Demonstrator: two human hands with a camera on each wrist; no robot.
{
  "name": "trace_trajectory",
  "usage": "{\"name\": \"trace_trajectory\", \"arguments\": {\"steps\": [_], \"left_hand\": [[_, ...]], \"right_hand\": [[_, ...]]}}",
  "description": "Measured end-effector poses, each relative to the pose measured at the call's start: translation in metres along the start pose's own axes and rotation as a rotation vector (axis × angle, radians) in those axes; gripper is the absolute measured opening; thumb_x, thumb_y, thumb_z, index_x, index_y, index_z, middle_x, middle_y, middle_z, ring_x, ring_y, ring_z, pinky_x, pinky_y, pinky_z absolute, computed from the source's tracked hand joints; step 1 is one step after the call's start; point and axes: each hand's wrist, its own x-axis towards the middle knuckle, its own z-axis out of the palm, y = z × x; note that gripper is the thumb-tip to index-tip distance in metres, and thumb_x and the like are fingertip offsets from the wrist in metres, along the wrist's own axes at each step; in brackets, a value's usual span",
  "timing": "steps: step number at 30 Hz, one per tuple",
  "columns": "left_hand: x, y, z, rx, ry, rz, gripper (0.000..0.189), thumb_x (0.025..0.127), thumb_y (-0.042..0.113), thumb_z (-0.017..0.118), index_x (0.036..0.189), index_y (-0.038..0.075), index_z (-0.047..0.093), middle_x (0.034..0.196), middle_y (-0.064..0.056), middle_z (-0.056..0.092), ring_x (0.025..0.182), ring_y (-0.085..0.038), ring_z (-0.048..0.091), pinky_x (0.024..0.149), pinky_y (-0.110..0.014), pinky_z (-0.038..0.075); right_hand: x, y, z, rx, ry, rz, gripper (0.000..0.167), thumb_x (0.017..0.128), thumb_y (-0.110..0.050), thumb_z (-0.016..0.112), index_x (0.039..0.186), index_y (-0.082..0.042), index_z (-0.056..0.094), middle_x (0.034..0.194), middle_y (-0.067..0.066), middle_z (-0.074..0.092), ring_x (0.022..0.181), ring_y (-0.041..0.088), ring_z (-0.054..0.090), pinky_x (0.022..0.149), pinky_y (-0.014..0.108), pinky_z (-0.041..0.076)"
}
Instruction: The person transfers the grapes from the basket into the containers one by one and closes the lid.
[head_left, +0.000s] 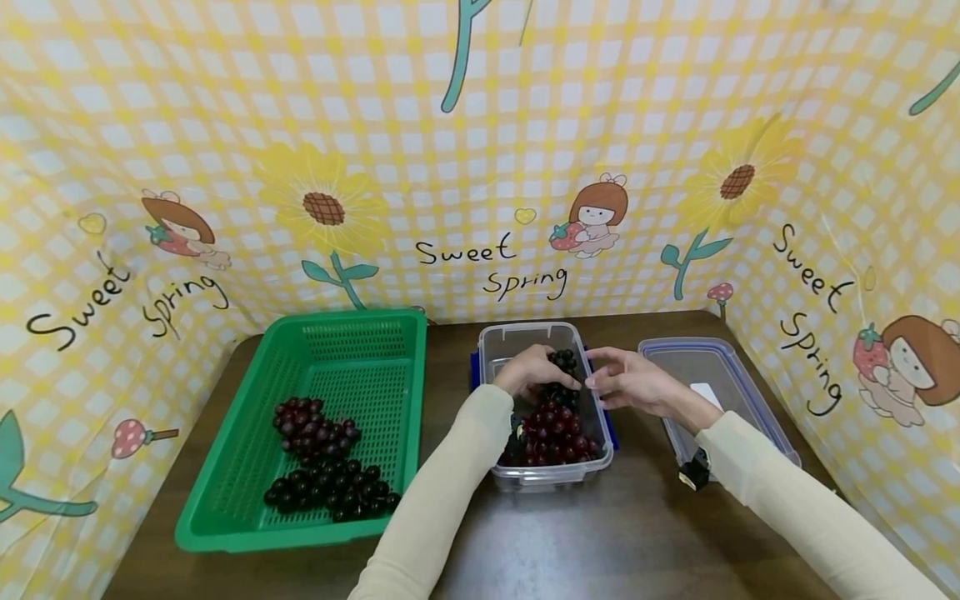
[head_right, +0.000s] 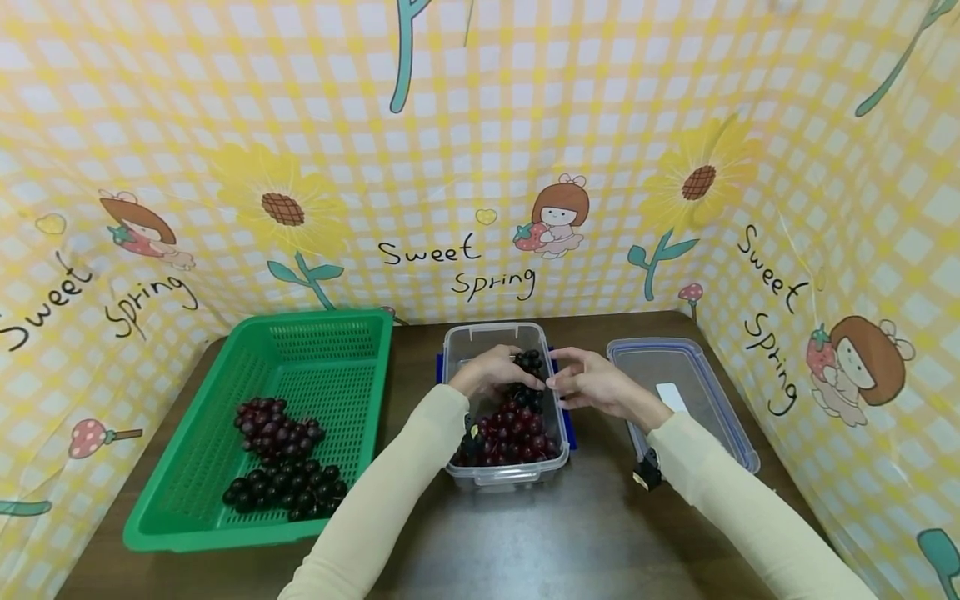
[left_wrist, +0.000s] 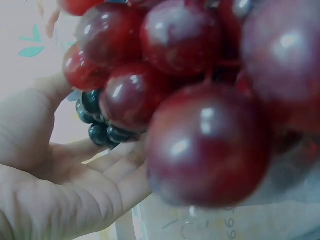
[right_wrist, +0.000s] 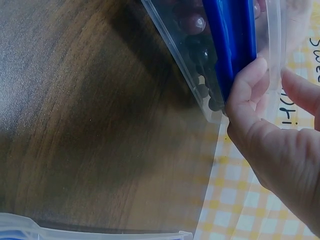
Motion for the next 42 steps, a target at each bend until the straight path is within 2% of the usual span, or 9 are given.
{"name": "trace_trajectory", "arguments": {"steps": [5,8,12,16,20,28,35,39,42], "left_hand": [[-0.002,0.003,-0.011,-0.047,-0.049,-0.016,0.092,0.088,0.032,0.086,0.164,0.017,0.036,0.156,-0.019,0.051,0.119,-0.041,0.066,0.085,-0.05,0.065],[-0.003,0.004,-0.015,-0.069,-0.059,-0.032,0.091,0.089,0.031,0.085,0.165,0.02,0.035,0.16,-0.018,0.048,0.118,-0.042,0.066,0.087,-0.051,0.064],[-0.006,0.005,-0.017,-0.027,-0.047,-0.043,0.085,0.094,0.034,0.081,0.165,0.019,0.037,0.156,-0.017,0.053,0.114,-0.039,0.068,0.088,-0.051,0.064],[-0.014,0.009,-0.024,0.026,-0.047,-0.039,0.078,0.099,0.038,0.073,0.164,0.014,0.036,0.156,-0.018,0.052,0.123,-0.043,0.066,0.094,-0.053,0.062],[-0.023,0.016,-0.039,0.073,-0.072,-0.001,0.072,0.104,0.04,0.066,0.162,0.009,0.039,0.159,-0.02,0.047,0.13,-0.046,0.062,0.1,-0.055,0.06],[-0.046,0.031,-0.063,0.215,-0.121,0.144,0.066,0.107,0.042,0.059,0.16,0.007,0.042,0.153,-0.018,0.055,0.118,-0.033,0.069,0.102,-0.049,0.059],[-0.067,0.031,-0.074,0.31,-0.13,0.301,0.058,0.108,0.04,0.059,0.155,0.008,0.05,0.119,-0.018,0.07,0.093,-0.022,0.07,0.092,-0.043,0.062],[-0.077,0.025,-0.084,0.338,-0.082,0.408,0.053,0.107,0.037,0.06,0.152,0.009,0.054,0.121,-0.014,0.073,0.093,-0.02,0.072,0.084,-0.035,0.062],[-0.087,0.02,-0.095,0.318,-0.031,0.449,0.05,0.108,0.036,0.061,0.15,0.01,0.056,0.125,-0.014,0.073,0.096,-0.018,0.072,0.083,-0.035,0.062]], "right_hand": [[0.001,-0.001,-0.001,-0.01,0.006,-0.005,0.069,0.103,-0.007,0.065,0.163,-0.004,0.031,0.117,0.015,0.07,0.096,0.016,0.071,0.085,0.036,0.064],[0.001,0.0,-0.001,-0.014,0.007,-0.003,0.069,0.103,-0.008,0.065,0.163,-0.004,0.031,0.116,0.015,0.07,0.096,0.017,0.071,0.086,0.036,0.064],[-0.001,0.001,0.0,-0.023,0.012,-0.002,0.069,0.104,-0.008,0.065,0.163,-0.003,0.031,0.115,0.015,0.07,0.095,0.016,0.071,0.085,0.036,0.065],[-0.001,0.002,0.001,-0.025,0.009,-0.003,0.069,0.103,-0.009,0.066,0.163,-0.003,0.032,0.115,0.015,0.07,0.094,0.016,0.07,0.085,0.036,0.065],[-0.001,0.001,0.001,-0.015,0.013,0.007,0.069,0.103,-0.008,0.066,0.163,-0.004,0.033,0.116,0.015,0.07,0.094,0.016,0.07,0.086,0.037,0.064],[-0.002,0.001,0.002,0.003,0.001,-0.005,0.072,0.104,-0.01,0.066,0.164,-0.004,0.028,0.116,0.013,0.069,0.095,0.015,0.069,0.085,0.035,0.064],[-0.002,0.001,0.002,0.004,0.002,0.0,0.07,0.104,-0.008,0.065,0.164,-0.004,0.03,0.115,0.013,0.069,0.094,0.016,0.069,0.084,0.036,0.064],[-0.002,0.002,0.001,0.001,0.012,-0.003,0.068,0.104,-0.007,0.064,0.163,-0.004,0.031,0.114,0.013,0.07,0.093,0.015,0.069,0.084,0.035,0.064],[-0.002,0.002,0.001,-0.003,0.007,-0.016,0.069,0.104,-0.007,0.064,0.163,-0.004,0.03,0.114,0.013,0.07,0.093,0.015,0.069,0.084,0.035,0.064]]}}
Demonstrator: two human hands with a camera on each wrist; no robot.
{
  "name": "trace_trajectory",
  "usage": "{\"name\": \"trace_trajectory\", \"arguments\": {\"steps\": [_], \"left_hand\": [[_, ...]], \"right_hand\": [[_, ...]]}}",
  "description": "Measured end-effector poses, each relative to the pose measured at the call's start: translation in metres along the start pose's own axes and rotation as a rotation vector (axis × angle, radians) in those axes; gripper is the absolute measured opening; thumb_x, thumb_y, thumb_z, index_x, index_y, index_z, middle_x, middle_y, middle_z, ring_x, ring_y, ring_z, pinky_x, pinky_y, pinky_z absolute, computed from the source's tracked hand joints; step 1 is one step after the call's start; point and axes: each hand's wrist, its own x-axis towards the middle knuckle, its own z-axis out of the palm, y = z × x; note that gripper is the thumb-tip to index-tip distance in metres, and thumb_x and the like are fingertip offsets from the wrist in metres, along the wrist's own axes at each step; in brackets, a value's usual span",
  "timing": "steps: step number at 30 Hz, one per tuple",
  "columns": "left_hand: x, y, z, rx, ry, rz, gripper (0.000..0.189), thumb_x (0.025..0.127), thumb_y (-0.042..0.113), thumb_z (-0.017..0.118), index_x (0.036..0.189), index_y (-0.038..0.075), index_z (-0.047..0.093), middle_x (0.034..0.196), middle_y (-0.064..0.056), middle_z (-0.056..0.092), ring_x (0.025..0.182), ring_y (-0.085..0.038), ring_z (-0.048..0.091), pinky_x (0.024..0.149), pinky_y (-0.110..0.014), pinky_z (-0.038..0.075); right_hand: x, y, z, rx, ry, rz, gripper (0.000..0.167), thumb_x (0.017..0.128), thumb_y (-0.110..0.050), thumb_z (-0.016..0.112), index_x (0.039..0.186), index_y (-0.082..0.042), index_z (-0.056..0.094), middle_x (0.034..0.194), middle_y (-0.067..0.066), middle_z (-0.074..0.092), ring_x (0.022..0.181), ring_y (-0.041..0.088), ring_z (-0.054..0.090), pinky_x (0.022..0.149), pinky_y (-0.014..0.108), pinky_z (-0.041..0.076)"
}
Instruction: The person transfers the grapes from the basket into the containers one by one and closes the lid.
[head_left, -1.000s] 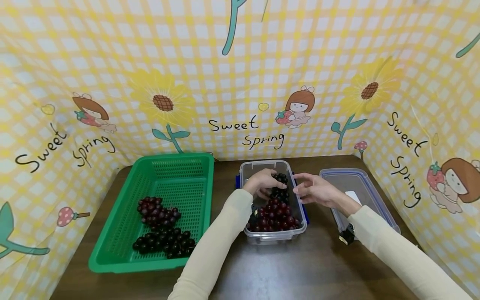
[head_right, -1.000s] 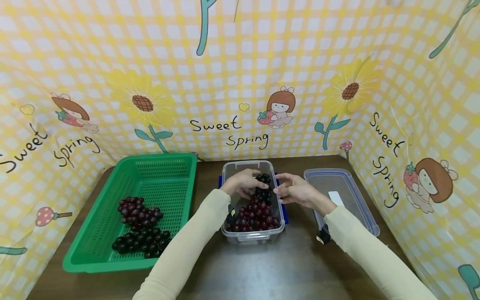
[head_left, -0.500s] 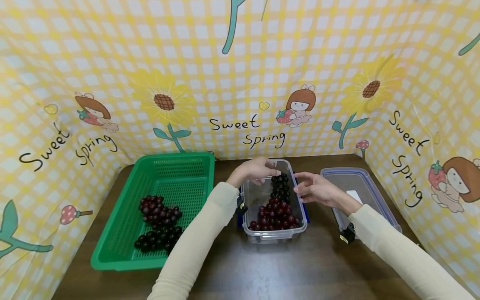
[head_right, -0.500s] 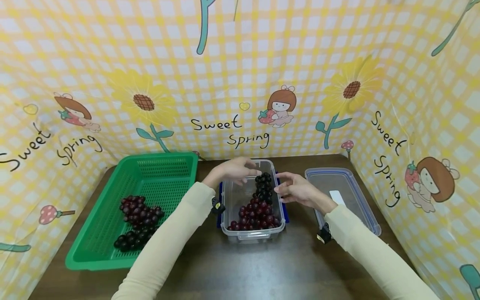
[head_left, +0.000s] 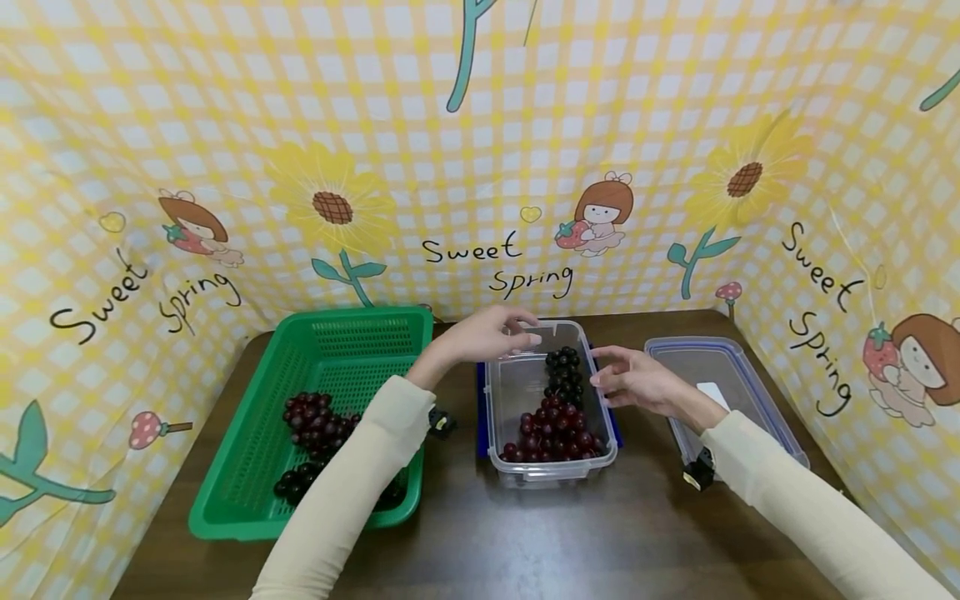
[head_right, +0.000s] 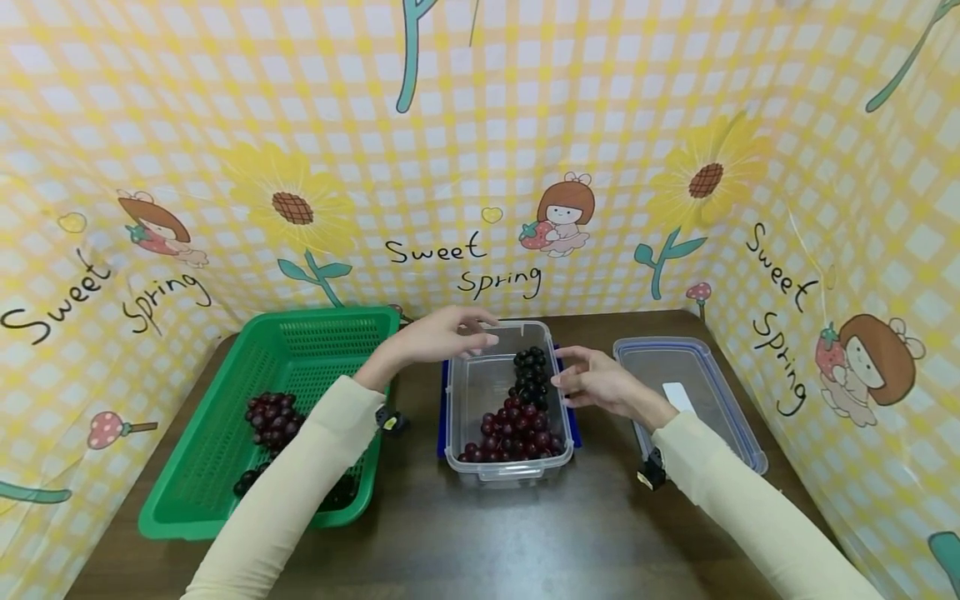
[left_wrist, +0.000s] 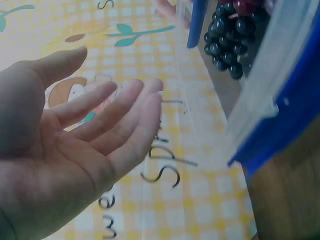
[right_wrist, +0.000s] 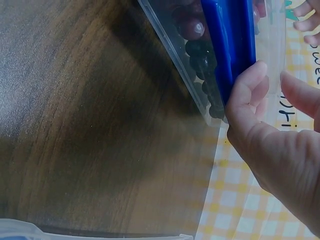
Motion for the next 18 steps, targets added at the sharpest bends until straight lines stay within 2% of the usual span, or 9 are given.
{"name": "trace_trajectory", "arguments": {"steps": [3,6,10,14,18], "left_hand": [[-0.014,-0.003,-0.009,-0.01,0.06,0.003,0.046,0.108,0.035,0.06,0.148,0.011,0.058,0.124,-0.014,0.074,0.099,-0.019,0.073,0.086,-0.041,0.062],[-0.028,-0.007,-0.018,0.003,0.127,-0.001,0.043,0.108,0.034,0.06,0.145,0.012,0.061,0.122,-0.013,0.075,0.103,-0.026,0.075,0.086,-0.044,0.063],[-0.047,-0.015,-0.027,0.063,0.208,-0.03,0.038,0.108,0.034,0.061,0.14,0.015,0.065,0.122,-0.011,0.075,0.106,-0.03,0.075,0.084,-0.041,0.062],[-0.069,-0.024,-0.036,0.134,0.256,-0.051,0.035,0.108,0.035,0.061,0.137,0.018,0.067,0.123,-0.007,0.074,0.106,-0.026,0.073,0.086,-0.043,0.061],[-0.089,-0.033,-0.044,0.193,0.277,-0.058,0.034,0.108,0.036,0.06,0.137,0.019,0.067,0.121,-0.005,0.075,0.105,-0.023,0.072,0.086,-0.045,0.059]], "right_hand": [[0.0,0.0,-0.001,0.001,-0.004,-0.004,0.069,0.103,-0.008,0.065,0.163,-0.003,0.03,0.113,0.012,0.07,0.094,0.015,0.069,0.084,0.035,0.064],[0.0,-0.001,-0.001,0.001,-0.006,-0.004,0.07,0.104,-0.008,0.065,0.164,-0.003,0.03,0.114,0.012,0.07,0.094,0.015,0.069,0.084,0.034,0.064],[-0.001,-0.001,-0.002,-0.005,-0.003,-0.003,0.07,0.104,-0.01,0.065,0.164,-0.004,0.03,0.117,0.015,0.069,0.095,0.015,0.069,0.084,0.035,0.064],[-0.001,0.001,-0.002,-0.013,-0.004,-0.004,0.07,0.103,-0.011,0.066,0.163,-0.004,0.03,0.118,0.016,0.069,0.097,0.016,0.069,0.085,0.035,0.064],[-0.001,0.001,-0.001,-0.008,-0.007,-0.006,0.071,0.103,-0.01,0.067,0.163,-0.004,0.03,0.117,0.016,0.069,0.096,0.016,0.069,0.085,0.035,0.064]]}}
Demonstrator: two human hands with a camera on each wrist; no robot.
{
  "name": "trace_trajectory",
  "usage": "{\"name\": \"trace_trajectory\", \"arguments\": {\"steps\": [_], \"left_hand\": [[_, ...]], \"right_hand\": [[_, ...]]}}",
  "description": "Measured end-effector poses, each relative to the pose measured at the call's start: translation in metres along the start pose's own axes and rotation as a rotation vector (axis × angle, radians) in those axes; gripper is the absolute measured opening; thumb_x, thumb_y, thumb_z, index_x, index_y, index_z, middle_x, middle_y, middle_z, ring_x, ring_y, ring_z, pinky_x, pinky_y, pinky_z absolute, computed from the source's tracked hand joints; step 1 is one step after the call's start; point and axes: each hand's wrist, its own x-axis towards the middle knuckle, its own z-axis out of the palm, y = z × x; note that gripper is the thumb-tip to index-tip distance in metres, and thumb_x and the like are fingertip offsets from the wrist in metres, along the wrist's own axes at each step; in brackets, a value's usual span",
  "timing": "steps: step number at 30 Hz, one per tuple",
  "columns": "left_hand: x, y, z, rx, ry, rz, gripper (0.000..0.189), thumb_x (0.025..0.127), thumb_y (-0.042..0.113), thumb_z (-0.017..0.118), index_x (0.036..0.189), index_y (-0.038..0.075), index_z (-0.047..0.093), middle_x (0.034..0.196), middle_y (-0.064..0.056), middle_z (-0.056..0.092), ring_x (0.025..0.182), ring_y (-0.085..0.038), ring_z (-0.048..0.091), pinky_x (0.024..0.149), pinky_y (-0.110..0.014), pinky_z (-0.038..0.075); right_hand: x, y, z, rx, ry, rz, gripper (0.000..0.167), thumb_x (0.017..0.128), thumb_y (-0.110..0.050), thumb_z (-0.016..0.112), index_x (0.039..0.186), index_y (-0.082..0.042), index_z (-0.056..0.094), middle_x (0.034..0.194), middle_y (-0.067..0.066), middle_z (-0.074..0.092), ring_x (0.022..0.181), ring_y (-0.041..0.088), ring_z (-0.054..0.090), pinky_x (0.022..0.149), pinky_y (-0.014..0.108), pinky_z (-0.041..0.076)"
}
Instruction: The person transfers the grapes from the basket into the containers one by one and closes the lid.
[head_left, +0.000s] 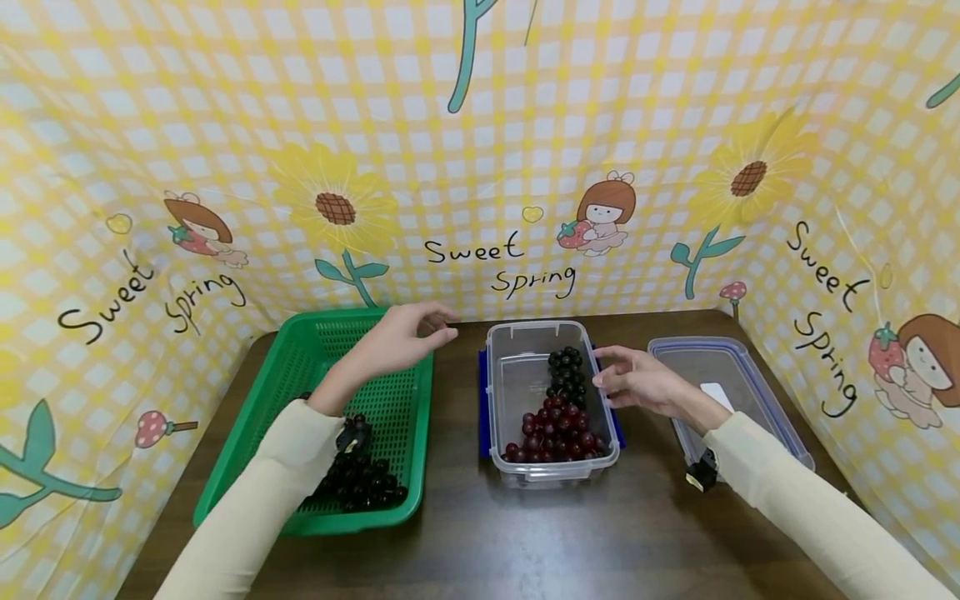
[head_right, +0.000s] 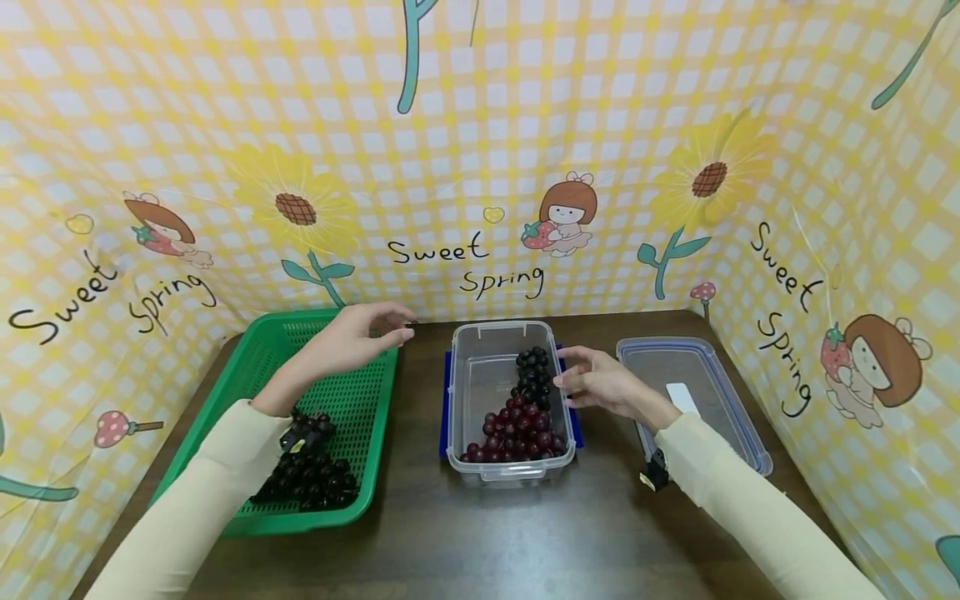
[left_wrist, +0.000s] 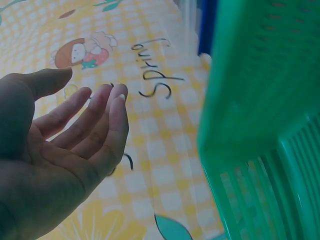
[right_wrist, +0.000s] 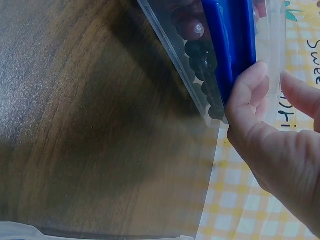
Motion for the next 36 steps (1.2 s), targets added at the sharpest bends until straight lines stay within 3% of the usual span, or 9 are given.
{"name": "trace_trajectory", "arguments": {"steps": [11,20,24,32,36], "left_hand": [[-0.034,-0.038,-0.016,0.079,-0.023,-0.011,0.032,0.107,0.035,0.064,0.133,0.017,0.067,0.105,0.0,0.075,0.093,-0.014,0.069,0.078,-0.037,0.055],[-0.062,-0.076,-0.016,0.122,-0.105,-0.06,0.058,0.1,0.047,0.07,0.142,0.01,0.056,0.114,-0.006,0.072,0.097,-0.016,0.071,0.084,-0.039,0.061],[-0.073,-0.09,-0.019,0.158,-0.146,-0.074,0.059,0.097,0.05,0.073,0.139,0.011,0.057,0.121,-0.012,0.071,0.095,-0.018,0.071,0.083,-0.04,0.06],[-0.095,-0.108,-0.025,0.252,-0.22,-0.047,0.062,0.091,0.047,0.081,0.136,0.009,0.064,0.134,-0.017,0.068,0.126,-0.039,0.064,0.098,-0.056,0.057],[-0.101,-0.117,-0.028,0.279,-0.284,-0.049,0.062,0.09,0.044,0.083,0.139,0.011,0.064,0.145,-0.023,0.062,0.141,-0.051,0.05,0.109,-0.066,0.047]], "right_hand": [[-0.001,0.002,0.0,0.001,-0.004,-0.001,0.071,0.103,-0.011,0.066,0.163,-0.003,0.03,0.115,0.013,0.069,0.096,0.016,0.068,0.085,0.035,0.064],[-0.001,-0.002,-0.002,0.012,-0.006,-0.003,0.071,0.103,-0.009,0.065,0.164,-0.003,0.029,0.115,0.014,0.069,0.095,0.016,0.068,0.084,0.034,0.064],[-0.001,-0.004,-0.002,0.019,-0.007,-0.002,0.07,0.104,-0.009,0.065,0.164,-0.004,0.029,0.114,0.013,0.068,0.095,0.016,0.068,0.084,0.034,0.064],[0.0,-0.002,0.0,0.019,-0.009,0.011,0.071,0.104,-0.009,0.065,0.164,-0.004,0.029,0.113,0.011,0.069,0.095,0.016,0.068,0.084,0.034,0.064],[0.001,-0.001,-0.001,0.019,-0.008,0.014,0.071,0.104,-0.01,0.066,0.164,-0.005,0.029,0.113,0.011,0.068,0.095,0.016,0.068,0.084,0.034,0.063]]}}
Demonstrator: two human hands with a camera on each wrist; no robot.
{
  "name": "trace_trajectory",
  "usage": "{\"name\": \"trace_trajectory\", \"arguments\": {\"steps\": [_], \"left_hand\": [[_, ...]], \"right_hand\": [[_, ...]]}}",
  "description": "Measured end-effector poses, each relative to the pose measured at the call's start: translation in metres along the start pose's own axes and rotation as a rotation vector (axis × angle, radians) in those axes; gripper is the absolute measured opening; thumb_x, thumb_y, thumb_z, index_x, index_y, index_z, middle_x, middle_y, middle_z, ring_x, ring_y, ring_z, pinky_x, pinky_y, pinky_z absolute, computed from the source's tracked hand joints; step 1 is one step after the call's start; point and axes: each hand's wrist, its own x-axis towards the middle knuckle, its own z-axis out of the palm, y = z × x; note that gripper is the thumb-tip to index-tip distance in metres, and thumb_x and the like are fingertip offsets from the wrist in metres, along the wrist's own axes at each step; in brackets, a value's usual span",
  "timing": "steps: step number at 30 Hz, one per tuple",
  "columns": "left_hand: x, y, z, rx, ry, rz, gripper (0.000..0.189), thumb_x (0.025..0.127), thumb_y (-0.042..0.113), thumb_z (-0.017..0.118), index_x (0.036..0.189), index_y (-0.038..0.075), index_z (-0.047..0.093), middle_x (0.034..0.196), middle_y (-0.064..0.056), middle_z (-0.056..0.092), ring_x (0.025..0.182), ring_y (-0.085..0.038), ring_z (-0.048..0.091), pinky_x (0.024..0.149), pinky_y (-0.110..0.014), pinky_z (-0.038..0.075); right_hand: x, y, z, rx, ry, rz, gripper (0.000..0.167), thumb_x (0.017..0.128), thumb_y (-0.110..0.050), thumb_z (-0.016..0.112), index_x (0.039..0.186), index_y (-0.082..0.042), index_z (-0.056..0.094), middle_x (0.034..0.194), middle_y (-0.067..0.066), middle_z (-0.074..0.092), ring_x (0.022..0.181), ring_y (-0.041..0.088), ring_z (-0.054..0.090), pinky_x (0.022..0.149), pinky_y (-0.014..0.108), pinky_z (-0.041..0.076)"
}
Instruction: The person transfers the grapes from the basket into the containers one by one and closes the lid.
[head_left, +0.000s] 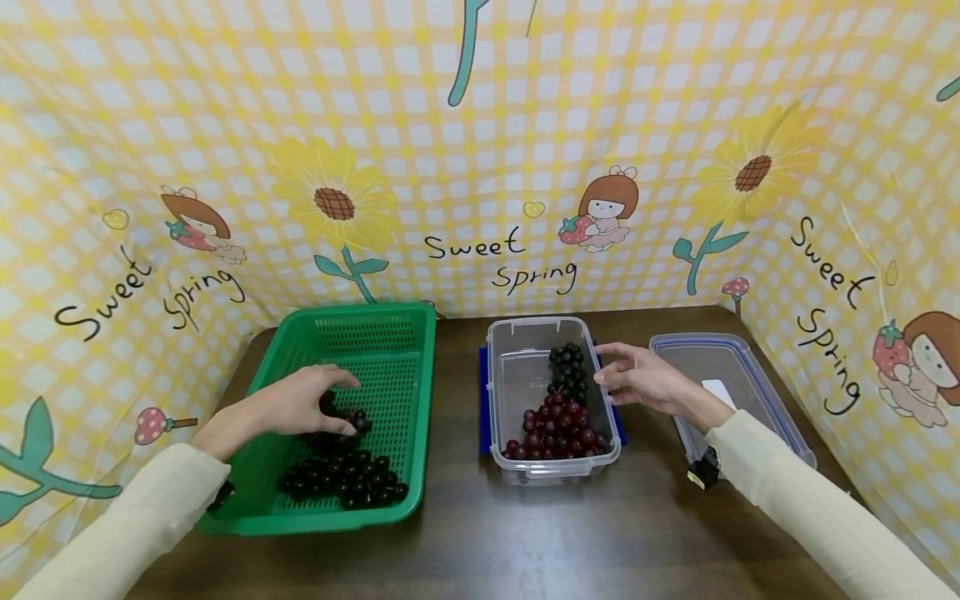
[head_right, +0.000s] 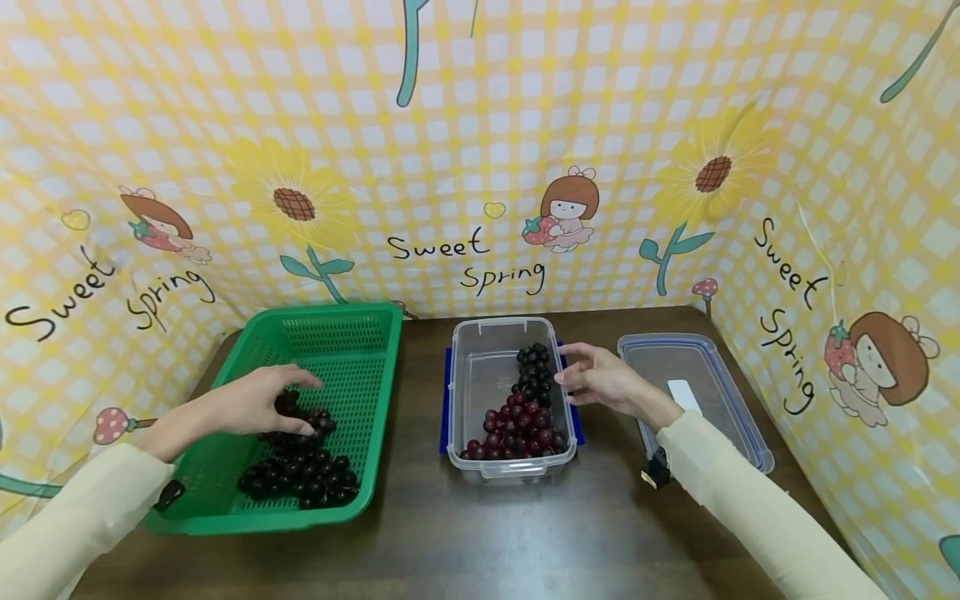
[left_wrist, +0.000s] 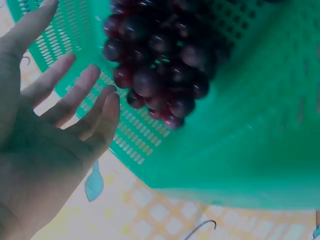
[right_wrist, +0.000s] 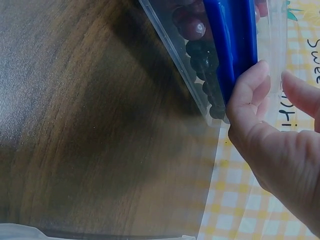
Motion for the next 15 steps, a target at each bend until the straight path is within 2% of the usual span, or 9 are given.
{"name": "trace_trajectory", "arguments": {"steps": [3,5,9,15], "left_hand": [[-0.003,-0.007,-0.001,-0.006,-0.053,0.001,0.063,0.089,0.042,0.084,0.141,0.013,0.063,0.153,-0.028,0.053,0.149,-0.059,0.033,0.114,-0.074,0.037],[-0.005,-0.01,-0.004,-0.015,-0.078,-0.004,0.067,0.087,0.042,0.086,0.143,0.014,0.062,0.157,-0.03,0.048,0.15,-0.061,0.03,0.113,-0.076,0.036],[-0.005,-0.015,-0.009,0.006,-0.1,-0.013,0.074,0.082,0.043,0.09,0.144,0.016,0.061,0.16,-0.033,0.042,0.149,-0.061,0.03,0.109,-0.075,0.04],[-0.006,-0.02,-0.008,0.013,-0.125,-0.045,0.084,0.076,0.045,0.094,0.146,0.014,0.06,0.16,-0.034,0.04,0.147,-0.062,0.031,0.108,-0.074,0.042]], "right_hand": [[0.0,0.001,0.0,-0.001,0.0,-0.001,0.071,0.104,-0.01,0.066,0.164,-0.005,0.029,0.115,0.013,0.068,0.095,0.016,0.068,0.084,0.034,0.063],[0.0,0.001,0.0,-0.002,0.0,-0.001,0.071,0.104,-0.01,0.066,0.164,-0.005,0.029,0.116,0.014,0.068,0.095,0.016,0.068,0.084,0.034,0.063],[0.0,-0.001,0.0,-0.001,0.003,-0.005,0.071,0.104,-0.011,0.066,0.164,-0.005,0.029,0.117,0.015,0.067,0.095,0.016,0.068,0.084,0.034,0.063],[0.0,0.0,0.001,-0.001,-0.001,-0.01,0.071,0.104,-0.01,0.066,0.164,-0.004,0.028,0.117,0.014,0.067,0.095,0.015,0.068,0.084,0.034,0.063]]}}
